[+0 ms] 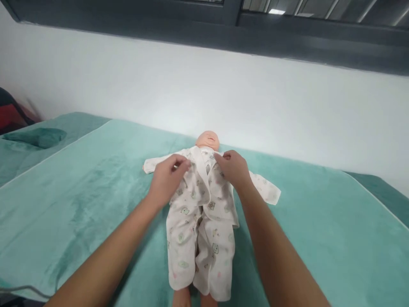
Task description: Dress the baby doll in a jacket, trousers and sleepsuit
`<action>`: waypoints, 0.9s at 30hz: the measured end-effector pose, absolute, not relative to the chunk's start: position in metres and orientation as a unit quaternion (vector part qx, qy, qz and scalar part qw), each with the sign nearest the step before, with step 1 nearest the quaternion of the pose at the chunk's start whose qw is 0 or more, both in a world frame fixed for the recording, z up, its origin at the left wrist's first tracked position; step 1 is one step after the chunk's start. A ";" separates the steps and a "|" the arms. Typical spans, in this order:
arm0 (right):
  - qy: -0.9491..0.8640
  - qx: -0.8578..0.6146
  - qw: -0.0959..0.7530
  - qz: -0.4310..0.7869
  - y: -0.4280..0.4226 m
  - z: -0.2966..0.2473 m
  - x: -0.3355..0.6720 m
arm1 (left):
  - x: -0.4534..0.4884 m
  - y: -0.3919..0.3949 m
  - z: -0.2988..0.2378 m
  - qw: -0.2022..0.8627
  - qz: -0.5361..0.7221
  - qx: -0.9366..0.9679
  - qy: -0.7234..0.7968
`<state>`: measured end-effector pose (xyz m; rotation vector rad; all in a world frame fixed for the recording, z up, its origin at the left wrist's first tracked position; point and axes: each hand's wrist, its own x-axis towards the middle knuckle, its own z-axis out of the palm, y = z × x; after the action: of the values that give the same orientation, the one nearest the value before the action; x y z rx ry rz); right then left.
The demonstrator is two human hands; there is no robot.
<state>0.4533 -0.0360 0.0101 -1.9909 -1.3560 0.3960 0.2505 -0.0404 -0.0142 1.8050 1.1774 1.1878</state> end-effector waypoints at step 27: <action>-0.383 -0.652 0.590 0.282 -0.003 -0.017 0.445 | 0.326 0.058 -0.014 0.305 0.326 0.725 0.525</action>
<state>0.4446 -0.0033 -0.0167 -1.5188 -0.8913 0.6574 0.3257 0.0578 -0.0136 1.9192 1.3905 0.8629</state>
